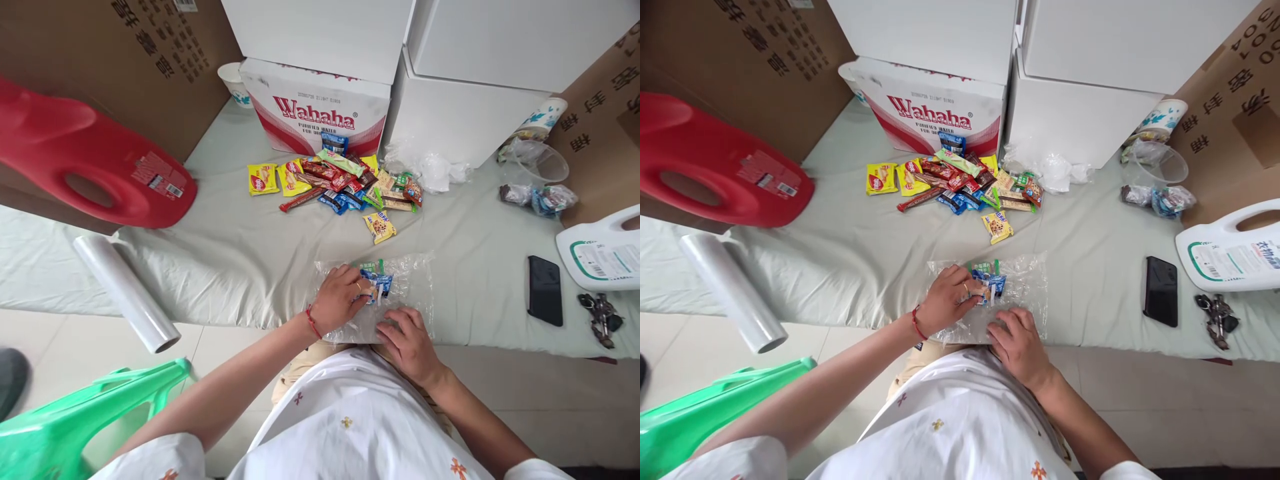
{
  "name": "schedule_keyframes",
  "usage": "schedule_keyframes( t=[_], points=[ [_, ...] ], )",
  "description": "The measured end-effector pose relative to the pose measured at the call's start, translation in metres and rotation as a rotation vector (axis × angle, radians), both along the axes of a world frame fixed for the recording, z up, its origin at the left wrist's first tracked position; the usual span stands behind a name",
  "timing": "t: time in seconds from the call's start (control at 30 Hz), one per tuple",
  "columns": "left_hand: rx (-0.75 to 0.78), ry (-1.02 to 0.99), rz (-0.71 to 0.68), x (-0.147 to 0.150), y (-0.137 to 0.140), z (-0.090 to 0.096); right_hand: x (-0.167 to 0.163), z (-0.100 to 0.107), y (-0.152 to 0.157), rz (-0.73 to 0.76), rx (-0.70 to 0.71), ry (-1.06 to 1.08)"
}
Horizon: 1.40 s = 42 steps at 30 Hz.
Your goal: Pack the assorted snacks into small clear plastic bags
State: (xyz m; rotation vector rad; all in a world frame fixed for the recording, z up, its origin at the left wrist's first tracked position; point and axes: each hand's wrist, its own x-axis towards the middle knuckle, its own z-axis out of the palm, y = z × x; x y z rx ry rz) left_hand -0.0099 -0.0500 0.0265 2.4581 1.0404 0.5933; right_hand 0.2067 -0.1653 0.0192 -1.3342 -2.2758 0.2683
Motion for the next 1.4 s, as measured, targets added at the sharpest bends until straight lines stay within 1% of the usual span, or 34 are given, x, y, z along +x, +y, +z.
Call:
schedule_keyframes(
  t=[0.1,0.27,0.37,0.47,0.63,0.77,0.87,0.97,1.07,1.13,1.2,1.27,1.3,1.37,1.4],
  points=[
    [-0.047,-0.054,0.052,0.007,0.005,-0.003,-0.003,-0.005,0.0,-0.027,0.024,0.05],
    [-0.121,-0.127,0.103,0.017,0.008,-0.003,-0.007,0.0,0.002,0.008,-0.001,0.075],
    [-0.104,-0.122,0.174,0.02,0.006,0.001,-0.006,0.006,0.003,0.01,0.01,0.094],
    [-0.062,-0.1,0.251,0.021,0.007,0.006,-0.001,0.012,0.011,-0.023,0.053,0.109],
    [-0.165,-0.131,0.133,0.019,0.014,0.006,0.01,0.027,0.04,-0.103,0.125,0.111],
    [-0.225,-0.223,0.144,0.018,0.016,0.001,0.015,0.039,0.064,-0.159,0.098,0.039],
    [-0.218,-0.28,0.203,0.018,0.017,-0.001,0.016,0.044,0.074,-0.117,0.059,-0.033],
    [-0.204,-0.246,0.28,0.019,0.019,-0.002,0.015,0.042,0.077,-0.053,0.032,-0.082],
    [-0.225,-0.192,0.245,0.02,0.021,-0.003,0.014,0.036,0.075,0.068,0.033,-0.103],
    [-0.181,-0.201,0.27,0.021,0.021,-0.002,0.014,0.033,0.074,0.153,0.021,-0.112],
    [-0.094,-0.203,0.351,0.025,0.019,0.001,0.016,0.033,0.073,0.188,-0.019,-0.108],
    [-0.017,-0.148,0.412,0.029,0.016,0.006,0.018,0.037,0.072,0.189,-0.084,-0.07],
    [0.004,-0.098,0.421,0.032,0.016,0.007,0.02,0.04,0.072,0.193,-0.121,-0.018],
    [0.018,0.01,0.41,0.037,0.015,0.01,0.022,0.047,0.073,0.199,-0.19,0.135],
    [0.018,0.052,0.403,0.039,0.014,0.01,0.023,0.05,0.075,0.178,-0.209,0.213]
  ],
)
